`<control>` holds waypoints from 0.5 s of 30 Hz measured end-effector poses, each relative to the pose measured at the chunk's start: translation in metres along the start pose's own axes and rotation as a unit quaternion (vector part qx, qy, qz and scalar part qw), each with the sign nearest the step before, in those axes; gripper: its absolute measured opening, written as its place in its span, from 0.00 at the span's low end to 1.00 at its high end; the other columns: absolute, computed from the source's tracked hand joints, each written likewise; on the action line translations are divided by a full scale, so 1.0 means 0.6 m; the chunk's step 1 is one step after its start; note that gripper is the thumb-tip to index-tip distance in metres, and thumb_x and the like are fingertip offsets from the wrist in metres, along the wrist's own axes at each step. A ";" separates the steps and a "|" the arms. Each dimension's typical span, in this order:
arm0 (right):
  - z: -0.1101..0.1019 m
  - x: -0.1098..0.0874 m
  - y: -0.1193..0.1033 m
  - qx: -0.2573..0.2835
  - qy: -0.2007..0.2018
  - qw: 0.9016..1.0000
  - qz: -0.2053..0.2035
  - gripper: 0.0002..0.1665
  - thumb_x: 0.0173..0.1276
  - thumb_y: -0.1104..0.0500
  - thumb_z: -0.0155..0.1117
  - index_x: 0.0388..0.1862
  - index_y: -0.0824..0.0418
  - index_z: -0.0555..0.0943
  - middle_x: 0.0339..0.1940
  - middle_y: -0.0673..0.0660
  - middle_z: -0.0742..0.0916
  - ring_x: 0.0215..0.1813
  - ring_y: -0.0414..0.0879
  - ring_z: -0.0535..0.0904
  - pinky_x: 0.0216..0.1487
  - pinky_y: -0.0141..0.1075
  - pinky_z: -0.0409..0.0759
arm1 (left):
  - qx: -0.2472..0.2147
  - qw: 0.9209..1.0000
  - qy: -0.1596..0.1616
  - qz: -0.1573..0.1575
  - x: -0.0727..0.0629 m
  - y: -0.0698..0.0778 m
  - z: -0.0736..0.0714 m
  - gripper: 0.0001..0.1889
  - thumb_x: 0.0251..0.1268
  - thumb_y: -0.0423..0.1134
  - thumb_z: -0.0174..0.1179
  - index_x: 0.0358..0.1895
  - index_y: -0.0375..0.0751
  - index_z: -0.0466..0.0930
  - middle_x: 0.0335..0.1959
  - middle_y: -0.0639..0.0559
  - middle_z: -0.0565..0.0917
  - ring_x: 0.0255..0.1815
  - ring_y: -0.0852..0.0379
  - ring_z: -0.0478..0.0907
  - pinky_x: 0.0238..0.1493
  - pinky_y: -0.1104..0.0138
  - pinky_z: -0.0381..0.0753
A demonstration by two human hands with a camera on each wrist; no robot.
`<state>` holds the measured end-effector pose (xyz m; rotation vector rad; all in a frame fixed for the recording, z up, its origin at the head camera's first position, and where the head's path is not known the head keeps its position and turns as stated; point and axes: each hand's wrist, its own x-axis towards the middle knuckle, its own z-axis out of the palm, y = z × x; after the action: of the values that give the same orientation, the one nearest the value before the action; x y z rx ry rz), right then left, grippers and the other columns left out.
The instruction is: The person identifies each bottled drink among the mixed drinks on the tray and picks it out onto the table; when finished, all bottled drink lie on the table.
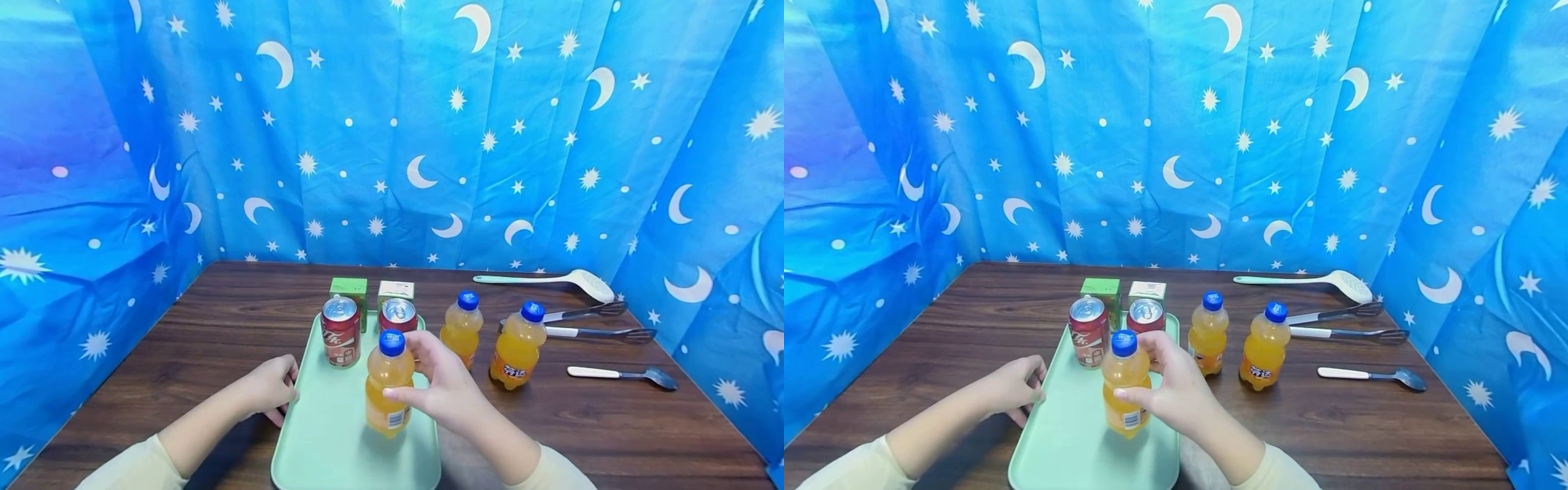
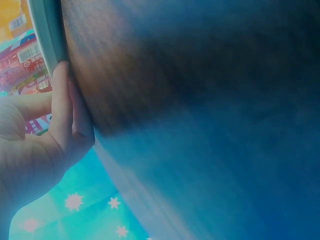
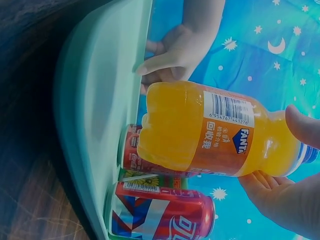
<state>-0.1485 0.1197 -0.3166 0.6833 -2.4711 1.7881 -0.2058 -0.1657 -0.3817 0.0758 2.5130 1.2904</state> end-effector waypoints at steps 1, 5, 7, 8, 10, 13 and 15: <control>-0.001 0.000 0.000 0.000 0.000 1.000 0.000 0.32 0.54 0.59 0.74 0.57 0.56 0.70 0.52 0.51 0.81 0.57 0.47 0.75 0.60 0.47 0.73 | 0.000 1.000 0.000 0.000 0.000 0.000 0.000 0.12 0.53 0.17 0.55 0.34 0.32 0.64 0.26 0.40 0.69 0.20 0.47 0.75 0.15 0.58 0.82; -0.004 -0.001 0.003 -0.004 0.005 1.000 0.004 0.32 0.54 0.59 0.74 0.57 0.56 0.70 0.52 0.51 0.81 0.58 0.47 0.75 0.60 0.47 0.73 | -0.002 1.000 0.000 -0.002 -0.002 0.001 -0.002 0.12 0.52 0.16 0.55 0.34 0.31 0.64 0.26 0.39 0.69 0.20 0.47 0.75 0.15 0.58 0.82; -0.005 -0.002 0.004 -0.004 0.008 1.000 0.006 0.33 0.54 0.58 0.74 0.57 0.56 0.70 0.53 0.51 0.81 0.58 0.47 0.75 0.60 0.48 0.73 | -0.001 1.000 0.000 -0.003 -0.003 0.001 -0.002 0.12 0.52 0.17 0.55 0.34 0.31 0.64 0.26 0.39 0.69 0.20 0.47 0.75 0.16 0.58 0.82; -0.006 -0.002 0.004 -0.004 0.010 1.000 0.007 0.33 0.54 0.58 0.74 0.57 0.56 0.70 0.53 0.51 0.81 0.58 0.48 0.74 0.60 0.49 0.73 | -0.001 1.000 0.000 -0.004 -0.003 0.001 -0.002 0.12 0.52 0.16 0.55 0.34 0.31 0.64 0.26 0.39 0.69 0.20 0.47 0.75 0.16 0.58 0.82; -0.007 -0.002 0.004 -0.004 0.014 1.000 0.008 0.33 0.53 0.58 0.74 0.57 0.56 0.70 0.53 0.51 0.80 0.59 0.48 0.74 0.60 0.49 0.73 | 0.000 1.000 -0.001 -0.003 -0.003 0.001 -0.002 0.12 0.53 0.17 0.55 0.34 0.31 0.64 0.26 0.39 0.69 0.20 0.47 0.75 0.16 0.58 0.82; -0.010 -0.002 0.005 -0.002 0.018 1.000 0.012 0.33 0.53 0.59 0.74 0.57 0.56 0.70 0.54 0.51 0.80 0.59 0.48 0.74 0.60 0.49 0.72 | 0.001 1.000 -0.002 -0.002 -0.002 0.002 -0.002 0.12 0.53 0.17 0.55 0.34 0.32 0.64 0.27 0.39 0.69 0.20 0.47 0.75 0.15 0.58 0.82; -0.012 -0.003 0.005 -0.003 0.020 1.000 0.014 0.33 0.53 0.59 0.74 0.57 0.55 0.70 0.54 0.51 0.80 0.58 0.47 0.74 0.60 0.49 0.73 | 0.000 1.000 -0.002 -0.001 -0.002 0.002 -0.002 0.12 0.53 0.17 0.55 0.34 0.32 0.64 0.27 0.39 0.69 0.20 0.47 0.75 0.15 0.58 0.82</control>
<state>-0.1500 0.1274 -0.3175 0.6107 -2.4711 1.7854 -0.2051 -0.1658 -0.3797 0.0758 2.5094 1.2881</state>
